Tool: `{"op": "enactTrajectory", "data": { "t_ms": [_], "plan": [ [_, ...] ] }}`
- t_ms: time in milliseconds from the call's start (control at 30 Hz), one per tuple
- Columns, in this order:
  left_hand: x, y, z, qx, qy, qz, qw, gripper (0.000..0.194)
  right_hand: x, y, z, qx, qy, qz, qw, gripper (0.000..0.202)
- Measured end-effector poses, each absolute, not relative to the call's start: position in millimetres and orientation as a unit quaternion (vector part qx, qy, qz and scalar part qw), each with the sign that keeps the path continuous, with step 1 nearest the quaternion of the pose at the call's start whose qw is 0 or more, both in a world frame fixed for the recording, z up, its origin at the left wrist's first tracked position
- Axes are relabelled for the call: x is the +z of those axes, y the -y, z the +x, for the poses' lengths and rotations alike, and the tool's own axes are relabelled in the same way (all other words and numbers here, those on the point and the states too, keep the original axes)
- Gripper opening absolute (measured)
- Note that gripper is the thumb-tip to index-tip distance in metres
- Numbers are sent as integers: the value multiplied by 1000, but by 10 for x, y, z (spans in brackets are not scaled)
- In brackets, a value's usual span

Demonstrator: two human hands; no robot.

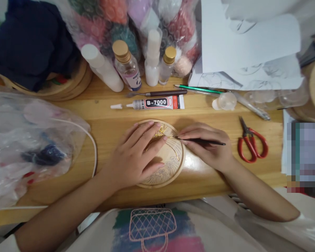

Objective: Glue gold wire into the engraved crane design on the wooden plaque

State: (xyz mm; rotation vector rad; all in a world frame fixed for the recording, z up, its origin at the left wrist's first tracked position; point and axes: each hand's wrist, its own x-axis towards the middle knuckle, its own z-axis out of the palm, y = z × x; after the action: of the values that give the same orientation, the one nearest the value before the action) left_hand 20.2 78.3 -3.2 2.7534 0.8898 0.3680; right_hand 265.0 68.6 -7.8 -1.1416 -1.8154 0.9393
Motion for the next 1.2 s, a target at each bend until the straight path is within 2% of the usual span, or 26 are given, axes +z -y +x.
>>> {"op": "enactTrajectory", "data": {
  "t_ms": [667, 1200],
  "plan": [
    [-28, -785, 215, 121, -305, 940, 98, 45, -80, -682, 2640, 378, 701, -469, 383, 10],
    [-23, -786, 211, 125, -310, 936, 105, 45, -86, -685, 2638, 374, 703, -465, 388, 13]
  ]
}}
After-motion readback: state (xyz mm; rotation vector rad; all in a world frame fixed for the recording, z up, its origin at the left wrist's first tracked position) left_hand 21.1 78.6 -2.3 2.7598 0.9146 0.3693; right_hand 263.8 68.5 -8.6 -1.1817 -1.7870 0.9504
